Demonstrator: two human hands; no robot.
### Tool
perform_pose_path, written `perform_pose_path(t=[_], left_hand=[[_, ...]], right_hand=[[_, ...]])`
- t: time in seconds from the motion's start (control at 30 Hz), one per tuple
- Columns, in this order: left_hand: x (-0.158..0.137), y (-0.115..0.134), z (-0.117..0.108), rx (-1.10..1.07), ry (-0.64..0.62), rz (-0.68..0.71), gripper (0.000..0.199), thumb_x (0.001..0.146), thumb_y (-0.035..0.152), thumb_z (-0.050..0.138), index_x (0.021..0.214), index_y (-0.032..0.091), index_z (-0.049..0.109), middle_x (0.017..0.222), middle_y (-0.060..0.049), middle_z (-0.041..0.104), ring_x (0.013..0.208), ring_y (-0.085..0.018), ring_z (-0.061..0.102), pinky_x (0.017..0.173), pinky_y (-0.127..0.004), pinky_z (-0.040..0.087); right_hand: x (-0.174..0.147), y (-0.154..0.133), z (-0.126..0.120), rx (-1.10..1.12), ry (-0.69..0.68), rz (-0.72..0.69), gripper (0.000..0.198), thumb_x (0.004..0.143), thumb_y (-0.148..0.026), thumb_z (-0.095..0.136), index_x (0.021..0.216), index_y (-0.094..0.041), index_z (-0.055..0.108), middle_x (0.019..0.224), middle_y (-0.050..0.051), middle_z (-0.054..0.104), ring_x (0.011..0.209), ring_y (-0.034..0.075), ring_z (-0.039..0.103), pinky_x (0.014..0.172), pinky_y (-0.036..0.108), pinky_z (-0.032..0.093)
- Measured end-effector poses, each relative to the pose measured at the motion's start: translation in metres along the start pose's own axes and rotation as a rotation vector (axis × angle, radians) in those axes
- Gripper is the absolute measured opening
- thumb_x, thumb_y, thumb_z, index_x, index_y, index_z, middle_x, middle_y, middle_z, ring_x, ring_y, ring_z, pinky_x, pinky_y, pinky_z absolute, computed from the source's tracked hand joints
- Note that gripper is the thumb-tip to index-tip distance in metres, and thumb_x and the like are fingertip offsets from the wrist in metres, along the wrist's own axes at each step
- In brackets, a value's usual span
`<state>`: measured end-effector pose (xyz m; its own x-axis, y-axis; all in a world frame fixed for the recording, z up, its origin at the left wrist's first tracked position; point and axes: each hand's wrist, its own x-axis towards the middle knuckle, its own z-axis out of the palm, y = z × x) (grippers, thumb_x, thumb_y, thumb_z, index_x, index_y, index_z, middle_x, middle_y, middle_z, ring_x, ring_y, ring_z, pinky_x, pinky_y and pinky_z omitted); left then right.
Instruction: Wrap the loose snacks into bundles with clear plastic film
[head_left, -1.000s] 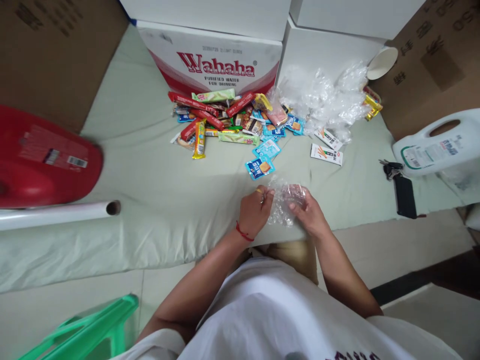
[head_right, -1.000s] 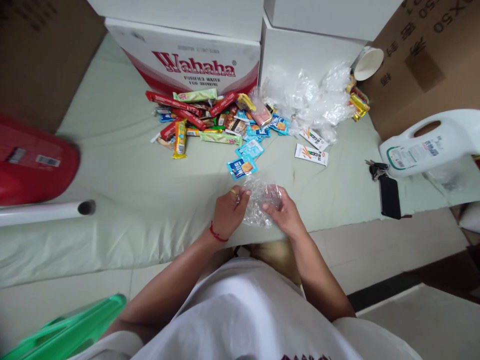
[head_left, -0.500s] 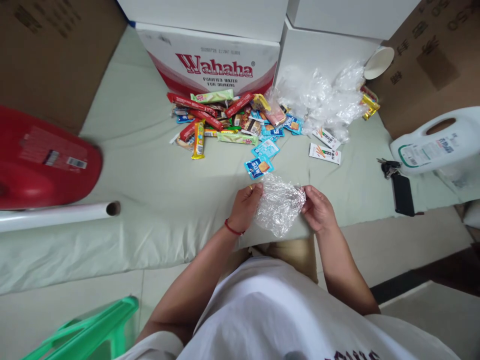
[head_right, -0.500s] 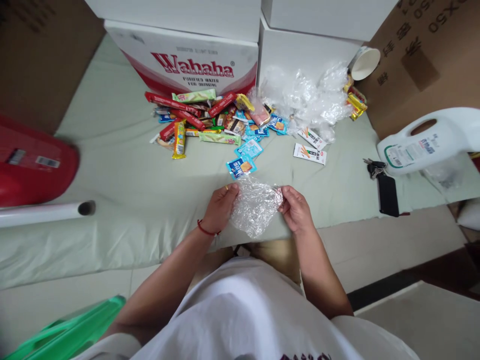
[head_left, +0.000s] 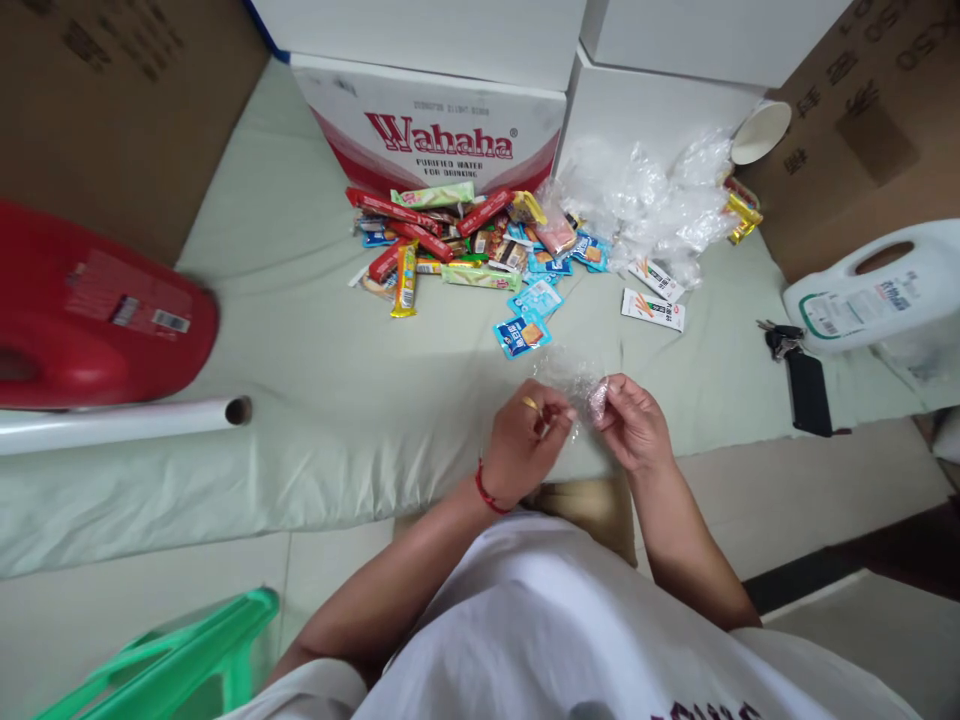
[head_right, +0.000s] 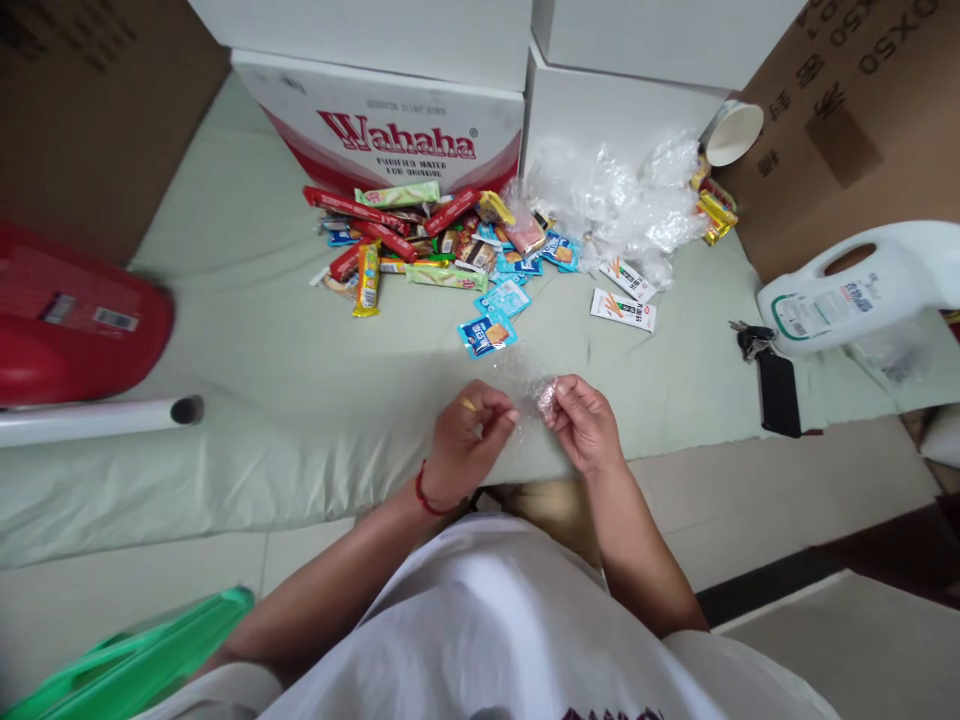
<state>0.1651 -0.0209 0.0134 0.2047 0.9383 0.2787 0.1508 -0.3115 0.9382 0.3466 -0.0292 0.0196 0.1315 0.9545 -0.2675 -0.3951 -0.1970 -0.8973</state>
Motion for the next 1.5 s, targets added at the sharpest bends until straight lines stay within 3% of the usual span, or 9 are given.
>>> perform_pose_path(t=[0.17,0.3,0.37,0.6,0.8,0.9,1.07,1.3,1.5], left_hand=[[-0.005,0.009,0.016,0.073,0.082,0.075,0.032,0.089,0.041,0.079,0.108,0.021,0.063,0.107,-0.006,0.066,0.088,-0.016,0.066,0.068,-0.027,0.055],[-0.005,0.008,0.014,0.241,0.095,0.169,0.008,0.099,0.028,0.065,0.101,0.021,0.068,0.097,-0.005,0.070,0.089,-0.017,0.068,0.079,-0.031,0.055],[-0.005,0.007,0.010,0.245,0.065,0.185,0.011,0.102,0.023,0.060,0.098,0.022,0.070,0.091,-0.004,0.070,0.085,-0.016,0.068,0.078,-0.030,0.054],[-0.006,0.006,0.007,0.099,0.038,0.053,0.016,0.095,0.035,0.069,0.102,0.021,0.067,0.104,-0.007,0.070,0.094,-0.019,0.068,0.084,-0.034,0.055],[-0.001,0.013,0.015,-0.576,-0.070,-0.480,0.041,0.093,0.061,0.066,0.096,0.020,0.061,0.088,-0.003,0.069,0.083,-0.017,0.067,0.081,-0.034,0.056],[0.003,0.012,0.016,-0.736,-0.046,-0.657,0.046,0.078,0.058,0.083,0.090,0.019,0.061,0.081,0.001,0.067,0.075,-0.014,0.065,0.075,-0.029,0.055],[0.007,0.005,0.010,-0.850,0.053,-0.800,0.047,0.065,0.049,0.093,0.083,0.018,0.062,0.077,0.002,0.066,0.071,-0.011,0.065,0.074,-0.027,0.057],[0.006,-0.005,0.010,-0.903,0.080,-0.815,0.051,0.061,0.049,0.096,0.086,0.017,0.066,0.078,0.000,0.069,0.076,-0.015,0.070,0.080,-0.033,0.060],[0.004,-0.004,0.014,-0.882,0.046,-0.754,0.038,0.067,0.041,0.090,0.086,0.017,0.066,0.081,0.000,0.070,0.075,-0.013,0.068,0.078,-0.030,0.058]], right_hand=[[-0.010,-0.004,0.011,-0.064,0.017,-0.076,0.032,0.075,-0.048,0.093,0.080,-0.023,0.075,0.073,0.000,0.066,0.065,0.013,0.055,0.061,0.026,0.045],[-0.015,-0.008,0.011,-0.193,0.084,-0.133,0.028,0.076,-0.044,0.092,0.081,-0.023,0.076,0.072,-0.002,0.063,0.065,0.011,0.050,0.063,0.025,0.042],[-0.016,-0.009,0.010,-0.225,0.110,-0.152,0.027,0.079,-0.045,0.090,0.081,-0.023,0.075,0.069,-0.003,0.059,0.063,0.010,0.046,0.061,0.025,0.039],[-0.018,-0.010,0.006,-0.310,0.098,-0.193,0.026,0.085,-0.047,0.083,0.081,-0.023,0.072,0.070,-0.003,0.055,0.061,0.011,0.043,0.057,0.026,0.035],[-0.022,-0.011,0.013,-0.976,-0.066,-0.622,0.011,0.096,-0.031,0.071,0.088,-0.026,0.076,0.089,0.005,0.066,0.088,0.021,0.057,0.079,0.037,0.048],[-0.022,-0.008,0.015,-1.144,-0.118,-0.772,0.011,0.098,-0.025,0.067,0.093,-0.026,0.077,0.107,0.008,0.072,0.101,0.025,0.057,0.089,0.043,0.050],[-0.023,-0.003,0.010,-1.048,-0.184,-0.709,0.015,0.100,-0.025,0.065,0.107,-0.029,0.078,0.117,0.006,0.075,0.111,0.025,0.062,0.100,0.047,0.052],[-0.023,0.001,-0.010,-0.825,0.054,-0.533,0.013,0.101,-0.036,0.068,0.103,-0.028,0.078,0.108,0.007,0.074,0.107,0.024,0.068,0.095,0.044,0.055],[-0.025,0.006,-0.001,-1.054,-0.047,-0.630,0.033,0.094,-0.039,0.076,0.126,-0.031,0.073,0.123,0.009,0.070,0.118,0.029,0.061,0.103,0.050,0.052]])
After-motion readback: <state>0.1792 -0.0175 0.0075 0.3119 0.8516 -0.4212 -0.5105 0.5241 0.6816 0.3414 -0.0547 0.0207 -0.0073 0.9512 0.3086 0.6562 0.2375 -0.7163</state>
